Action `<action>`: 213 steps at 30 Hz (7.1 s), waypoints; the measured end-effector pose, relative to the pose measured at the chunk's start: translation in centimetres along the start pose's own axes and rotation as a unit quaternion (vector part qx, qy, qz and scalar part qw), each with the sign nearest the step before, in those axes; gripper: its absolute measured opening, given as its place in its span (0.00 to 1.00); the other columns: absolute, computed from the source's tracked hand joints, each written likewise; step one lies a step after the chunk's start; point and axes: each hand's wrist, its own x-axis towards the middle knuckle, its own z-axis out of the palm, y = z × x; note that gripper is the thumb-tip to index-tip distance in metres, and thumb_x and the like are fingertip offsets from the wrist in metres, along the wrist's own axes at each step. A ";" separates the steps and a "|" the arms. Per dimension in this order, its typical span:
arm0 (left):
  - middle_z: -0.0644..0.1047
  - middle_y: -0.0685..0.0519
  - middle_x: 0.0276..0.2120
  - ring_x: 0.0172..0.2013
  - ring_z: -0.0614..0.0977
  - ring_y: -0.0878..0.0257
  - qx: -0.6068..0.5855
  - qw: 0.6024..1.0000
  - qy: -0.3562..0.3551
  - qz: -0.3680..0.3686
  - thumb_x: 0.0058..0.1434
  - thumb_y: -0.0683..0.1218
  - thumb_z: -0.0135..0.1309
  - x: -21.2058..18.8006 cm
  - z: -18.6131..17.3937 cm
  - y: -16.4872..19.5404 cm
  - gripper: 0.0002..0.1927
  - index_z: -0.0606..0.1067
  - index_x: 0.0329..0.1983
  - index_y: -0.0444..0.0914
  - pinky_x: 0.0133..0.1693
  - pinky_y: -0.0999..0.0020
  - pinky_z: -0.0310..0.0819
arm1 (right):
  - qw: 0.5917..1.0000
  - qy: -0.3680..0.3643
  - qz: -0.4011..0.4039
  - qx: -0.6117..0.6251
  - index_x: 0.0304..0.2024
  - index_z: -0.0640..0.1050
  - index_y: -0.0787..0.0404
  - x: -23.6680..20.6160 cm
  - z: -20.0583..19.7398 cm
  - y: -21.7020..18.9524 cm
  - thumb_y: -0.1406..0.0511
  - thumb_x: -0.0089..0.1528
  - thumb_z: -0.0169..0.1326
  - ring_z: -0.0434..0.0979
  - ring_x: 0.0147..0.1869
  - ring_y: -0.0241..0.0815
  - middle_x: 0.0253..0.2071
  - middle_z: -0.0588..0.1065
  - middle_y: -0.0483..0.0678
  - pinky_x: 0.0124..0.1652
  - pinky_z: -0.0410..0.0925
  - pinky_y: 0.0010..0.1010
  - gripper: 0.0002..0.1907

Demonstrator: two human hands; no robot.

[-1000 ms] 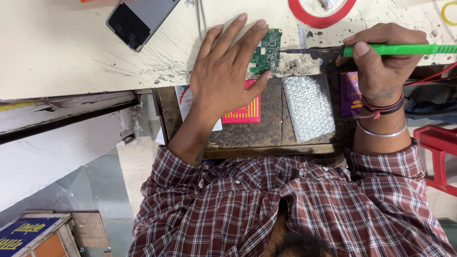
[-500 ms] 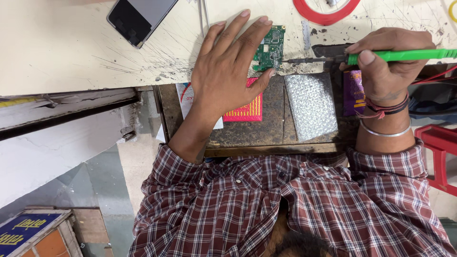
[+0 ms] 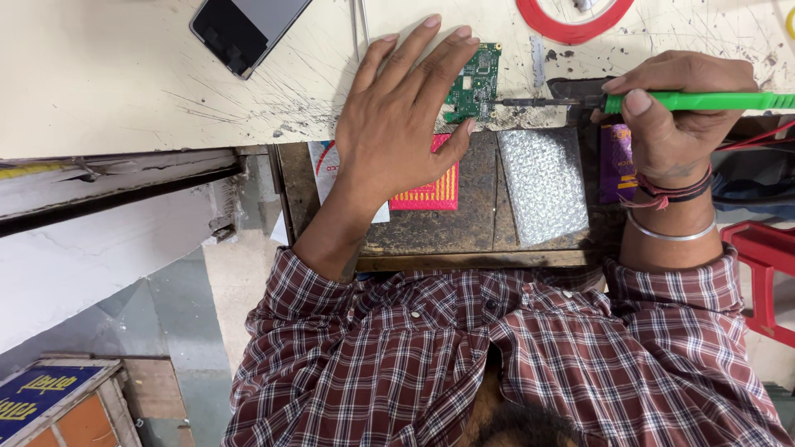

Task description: The person holds a green circuit board steady on the workbench with one hand while soldering its components with a green-handled soldering iron, repositioning the board and continuing to solder different points across the board throughout the episode.

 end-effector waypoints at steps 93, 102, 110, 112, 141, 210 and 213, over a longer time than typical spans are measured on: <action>0.72 0.55 0.70 0.75 0.62 0.57 -0.055 0.998 -0.009 -0.012 0.69 0.61 0.63 0.5 -1.3 0.6 0.35 0.65 0.73 0.45 0.75 0.50 0.49 | 1.000 0.003 0.002 -0.016 0.40 0.79 0.71 0.1 0.9 -1.4 0.64 0.75 0.63 0.81 0.37 0.42 0.39 0.80 0.58 0.39 0.74 0.26 0.15; 0.74 0.54 0.68 0.73 0.66 0.57 -0.054 0.998 0.013 -0.018 0.66 0.61 0.64 0.5 -1.8 0.9 0.37 0.66 0.72 0.43 0.74 0.52 0.52 | 1.000 0.016 -0.006 0.011 0.39 0.79 0.72 0.7 1.3 -1.4 0.67 0.72 0.60 0.82 0.33 0.40 0.34 0.80 0.57 0.36 0.76 0.27 0.12; 0.75 0.52 0.66 0.71 0.69 0.57 -0.054 0.998 0.026 -0.022 0.63 0.62 0.64 0.4 -2.7 1.8 0.39 0.66 0.71 0.41 0.72 0.52 0.55 | 0.998 0.019 0.013 0.050 0.37 0.78 0.73 0.6 1.5 -2.4 0.68 0.71 0.59 0.82 0.33 0.42 0.33 0.79 0.58 0.37 0.76 0.28 0.11; 0.75 0.52 0.66 0.70 0.69 0.57 -0.053 0.998 0.025 -0.027 0.63 0.62 0.64 0.4 -2.9 2.0 0.39 0.67 0.71 0.42 0.72 0.53 0.55 | 0.999 0.015 0.010 0.037 0.38 0.78 0.74 0.7 1.4 -2.6 0.68 0.70 0.58 0.82 0.33 0.42 0.35 0.79 0.58 0.36 0.76 0.28 0.11; 0.71 0.54 0.70 0.75 0.61 0.56 -0.053 0.998 0.000 -0.015 0.71 0.63 0.63 0.2 -1.1 0.7 0.39 0.61 0.77 0.46 0.77 0.53 0.48 | 0.997 0.068 -0.026 -0.028 0.40 0.77 0.73 -0.9 -0.2 0.4 0.63 0.74 0.59 0.79 0.32 0.46 0.35 0.79 0.61 0.35 0.73 0.29 0.16; 0.71 0.56 0.71 0.76 0.59 0.59 -0.056 0.998 -0.001 -0.021 0.72 0.63 0.63 -0.2 -0.7 0.6 0.37 0.62 0.77 0.48 0.78 0.55 0.46 | 0.998 0.061 0.002 -0.004 0.43 0.77 0.76 -1.1 0.0 -0.2 0.63 0.80 0.56 0.82 0.32 0.44 0.38 0.78 0.60 0.33 0.77 0.28 0.19; 0.71 0.56 0.71 0.76 0.59 0.59 -0.052 0.998 0.001 -0.021 0.72 0.63 0.62 -0.2 -0.7 0.7 0.37 0.62 0.77 0.48 0.78 0.55 0.46 | 0.997 0.065 -0.008 -0.032 0.41 0.78 0.76 -1.1 -0.2 0.4 0.62 0.79 0.57 0.80 0.30 0.44 0.35 0.79 0.60 0.31 0.74 0.28 0.20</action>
